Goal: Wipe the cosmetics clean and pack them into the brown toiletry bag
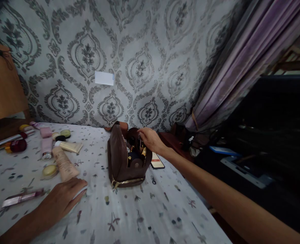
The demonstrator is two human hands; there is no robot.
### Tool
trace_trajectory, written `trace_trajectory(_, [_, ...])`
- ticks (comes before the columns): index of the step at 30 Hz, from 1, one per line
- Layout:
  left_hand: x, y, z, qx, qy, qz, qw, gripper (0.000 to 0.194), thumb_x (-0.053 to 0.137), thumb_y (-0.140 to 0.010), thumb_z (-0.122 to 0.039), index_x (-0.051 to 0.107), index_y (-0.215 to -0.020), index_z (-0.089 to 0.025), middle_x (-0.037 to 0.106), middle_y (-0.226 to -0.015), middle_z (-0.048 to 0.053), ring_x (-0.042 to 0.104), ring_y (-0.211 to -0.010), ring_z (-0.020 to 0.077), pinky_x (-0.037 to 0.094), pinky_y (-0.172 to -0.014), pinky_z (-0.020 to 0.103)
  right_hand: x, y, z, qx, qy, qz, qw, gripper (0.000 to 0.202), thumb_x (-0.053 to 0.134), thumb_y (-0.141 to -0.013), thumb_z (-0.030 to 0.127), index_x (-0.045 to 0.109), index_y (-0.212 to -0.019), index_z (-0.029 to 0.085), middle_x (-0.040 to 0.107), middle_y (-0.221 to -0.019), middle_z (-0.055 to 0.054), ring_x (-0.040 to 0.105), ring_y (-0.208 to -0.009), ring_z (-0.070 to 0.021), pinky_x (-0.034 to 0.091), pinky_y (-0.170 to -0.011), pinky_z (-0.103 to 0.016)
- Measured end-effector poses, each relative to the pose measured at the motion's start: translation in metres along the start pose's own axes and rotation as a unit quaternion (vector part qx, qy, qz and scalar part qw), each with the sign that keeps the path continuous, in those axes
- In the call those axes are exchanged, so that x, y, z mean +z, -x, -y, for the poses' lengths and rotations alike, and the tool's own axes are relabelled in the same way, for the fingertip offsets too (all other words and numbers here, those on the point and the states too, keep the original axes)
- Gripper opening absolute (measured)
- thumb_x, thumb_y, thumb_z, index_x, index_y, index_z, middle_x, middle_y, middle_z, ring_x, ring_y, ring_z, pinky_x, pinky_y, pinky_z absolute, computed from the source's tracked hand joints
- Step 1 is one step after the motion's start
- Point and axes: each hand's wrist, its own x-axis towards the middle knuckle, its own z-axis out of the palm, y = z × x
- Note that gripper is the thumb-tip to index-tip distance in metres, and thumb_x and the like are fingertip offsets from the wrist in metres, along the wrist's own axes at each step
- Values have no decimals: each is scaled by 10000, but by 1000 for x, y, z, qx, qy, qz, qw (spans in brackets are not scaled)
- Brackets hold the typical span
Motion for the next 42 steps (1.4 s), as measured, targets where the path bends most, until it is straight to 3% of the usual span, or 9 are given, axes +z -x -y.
trace_trajectory(14, [2, 2, 0, 0, 3, 9, 1000, 184, 361, -985, -208, 524, -901, -206, 653, -791, 31, 662, -714, 209, 473, -616, 321, -2, 3, 1, 11, -18, 1, 1000, 291, 443, -941, 183, 685, -1099, 142, 725, -1060, -109, 660, -973, -209, 468, -849, -289])
trace_trajectory(19, [2, 1, 1, 4, -1, 12, 1000, 199, 353, -989, -217, 527, -893, -208, 667, -799, 37, 667, -726, 211, 477, -628, 319, -7, 0, 2, 1, 6, 30, 1000, 222, 612, -842, 192, 710, -1031, 131, 722, -967, -94, 655, -889, -203, 469, -785, -273])
trace_trajectory(26, [1, 0, 1, -3, 11, 4, 1000, 175, 395, -973, -217, 544, -880, -216, 670, -783, 28, 663, -715, 212, 474, -633, 317, -12, 2, 16, 4, 39, 56, 998, 172, 614, -775, 114, 713, -903, 172, 704, -868, -45, 634, -780, -168, 425, -681, -240])
trace_trajectory(32, [-3, 0, -1, -13, 14, 22, 1000, 191, 386, -977, -220, 547, -874, -209, 666, -783, 24, 662, -727, 207, 478, -631, 314, -10, 8, 25, -52, 37, 61, 996, 116, 604, -777, 104, 676, -839, 171, 673, -847, -44, 601, -753, -163, 392, -674, -247])
trace_trajectory(42, [-1, 0, -2, -20, 17, 25, 999, 193, 382, -983, -227, 538, -870, -215, 659, -783, 24, 653, -726, 207, 461, -631, 316, -9, 9, 20, -17, -16, 36, 999, 162, 519, -886, 215, 675, -905, 175, 704, -817, -40, 604, -699, -159, 383, -642, -242])
